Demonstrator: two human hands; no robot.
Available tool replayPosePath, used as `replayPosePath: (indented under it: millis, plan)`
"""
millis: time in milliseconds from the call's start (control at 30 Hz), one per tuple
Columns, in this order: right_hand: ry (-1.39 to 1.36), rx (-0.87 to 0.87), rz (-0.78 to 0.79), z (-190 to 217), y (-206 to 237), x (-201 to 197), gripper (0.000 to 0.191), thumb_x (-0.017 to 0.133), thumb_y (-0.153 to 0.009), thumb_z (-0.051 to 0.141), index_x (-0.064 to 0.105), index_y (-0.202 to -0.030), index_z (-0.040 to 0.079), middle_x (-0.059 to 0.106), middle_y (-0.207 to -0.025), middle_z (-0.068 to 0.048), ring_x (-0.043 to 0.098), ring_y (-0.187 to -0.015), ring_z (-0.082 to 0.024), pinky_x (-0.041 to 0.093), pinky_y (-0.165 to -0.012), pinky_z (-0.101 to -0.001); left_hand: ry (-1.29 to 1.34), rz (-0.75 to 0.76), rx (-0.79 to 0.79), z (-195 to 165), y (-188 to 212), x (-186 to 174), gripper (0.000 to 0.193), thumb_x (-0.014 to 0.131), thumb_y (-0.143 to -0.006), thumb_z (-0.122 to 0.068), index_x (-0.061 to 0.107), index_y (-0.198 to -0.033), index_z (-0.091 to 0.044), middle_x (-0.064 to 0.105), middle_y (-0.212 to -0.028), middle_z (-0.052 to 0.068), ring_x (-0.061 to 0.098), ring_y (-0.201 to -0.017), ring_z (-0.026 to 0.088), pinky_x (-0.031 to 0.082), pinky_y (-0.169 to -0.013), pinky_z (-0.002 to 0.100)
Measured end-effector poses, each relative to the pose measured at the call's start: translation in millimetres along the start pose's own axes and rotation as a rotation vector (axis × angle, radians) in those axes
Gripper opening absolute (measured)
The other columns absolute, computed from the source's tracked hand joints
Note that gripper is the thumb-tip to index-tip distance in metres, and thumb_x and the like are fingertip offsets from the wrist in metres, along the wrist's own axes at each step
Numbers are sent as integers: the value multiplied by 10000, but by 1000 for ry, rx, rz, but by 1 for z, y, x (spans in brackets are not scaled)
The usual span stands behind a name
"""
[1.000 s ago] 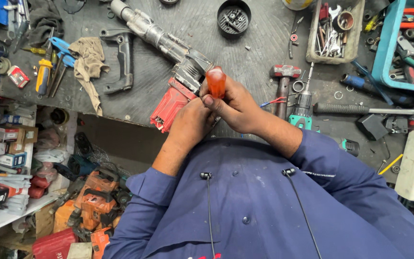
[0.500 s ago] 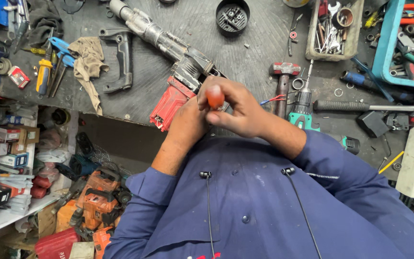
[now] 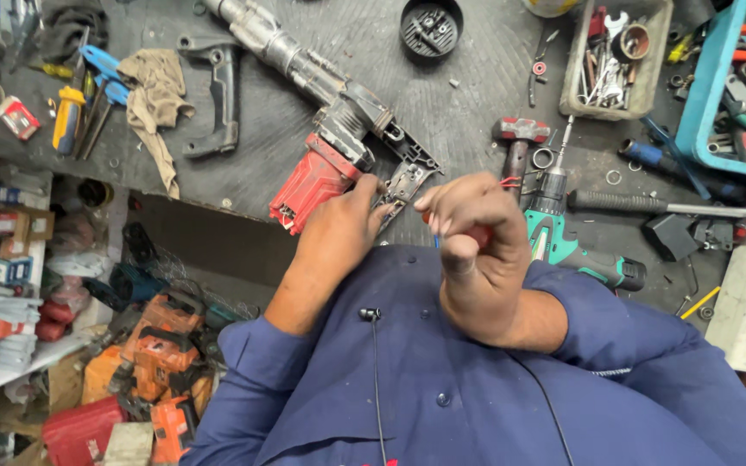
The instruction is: The person works on a disassembled red power tool on a cluttered workbench. They use a screwdriver to adjust internal components, connect red and blue wires to a test device, and use pliers to manipulate the wiring. The tool remains open on the bench throughout the clip.
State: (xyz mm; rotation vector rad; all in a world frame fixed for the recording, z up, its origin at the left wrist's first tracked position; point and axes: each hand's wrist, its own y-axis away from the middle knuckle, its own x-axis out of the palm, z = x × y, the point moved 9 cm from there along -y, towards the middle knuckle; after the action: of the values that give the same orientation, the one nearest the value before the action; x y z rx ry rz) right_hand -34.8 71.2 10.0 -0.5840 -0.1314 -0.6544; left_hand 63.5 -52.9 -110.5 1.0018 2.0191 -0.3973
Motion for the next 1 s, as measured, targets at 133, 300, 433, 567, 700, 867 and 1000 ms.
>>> replayPosePath:
  millis: [133, 300, 433, 567, 700, 867, 1000]
  plan:
    - [-43, -174, 305, -5, -8, 27, 334, 490, -1093, 280, 512, -863, 40, 518, -762, -51, 522, -668, -184, 473, -642, -347, 44, -53, -59, 8, 8, -24, 203, 701, -951, -283, 647, -1032, -105, 712, -783, 153, 702, -746, 380, 527, -623, 486]
    - [-176, -150, 1014, -14, -33, 52, 374, 481, -1089, 211, 516, -764, 30, 528, -725, -116, 547, -612, -300, 441, -609, -427, 210, 22, -116, 21, 11, -33, 174, 691, -955, -242, 656, -1050, -100, 708, -764, 129, 714, -700, 331, 526, -616, 446]
    - [-137, 58, 1025, -16, -59, 43, 504, 410, -1183, 340, 457, -770, 55, 490, -760, -114, 496, -680, -292, 426, -702, -362, 342, 102, -47, 7, 12, -24, 314, 753, -888, -237, 659, -1147, -87, 627, -739, 172, 644, -655, 352, 518, -618, 432]
    - [-174, 330, 1179, -35, -47, 54, 563, 383, -1133, 456, 491, -742, 64, 487, -684, -66, 506, -628, -225, 428, -690, -321, 296, -106, 434, -36, 6, -40, 379, 716, -876, -134, 647, -1234, -32, 706, -1024, 158, 679, -928, 371, 547, -731, 430]
    - [-252, 406, 989, -59, -44, 49, 525, 453, -1066, 502, 587, -813, 63, 549, -716, -30, 562, -580, -143, 471, -619, -274, 108, -30, 449, -36, -11, -21, 236, 758, -783, -151, 650, -979, -77, 696, -925, 105, 691, -872, 346, 541, -687, 449]
    - [-68, 149, 601, -35, -46, 20, 365, 614, -1087, 380, 624, -1058, 16, 636, -996, -148, 664, -830, -233, 547, -776, -318, 44, -191, 406, -36, -5, -17, 129, 729, -886, -122, 673, -1002, -109, 688, -890, 71, 697, -767, 321, 533, -621, 449]
    - [171, -67, 528, 1, -25, 23, 242, 630, -1087, 261, 547, -1043, 37, 559, -995, -146, 555, -900, -303, 453, -862, -362, 30, -190, 436, -39, -1, -12, 175, 725, -812, -120, 673, -978, -141, 704, -880, 65, 697, -740, 303, 531, -602, 436]
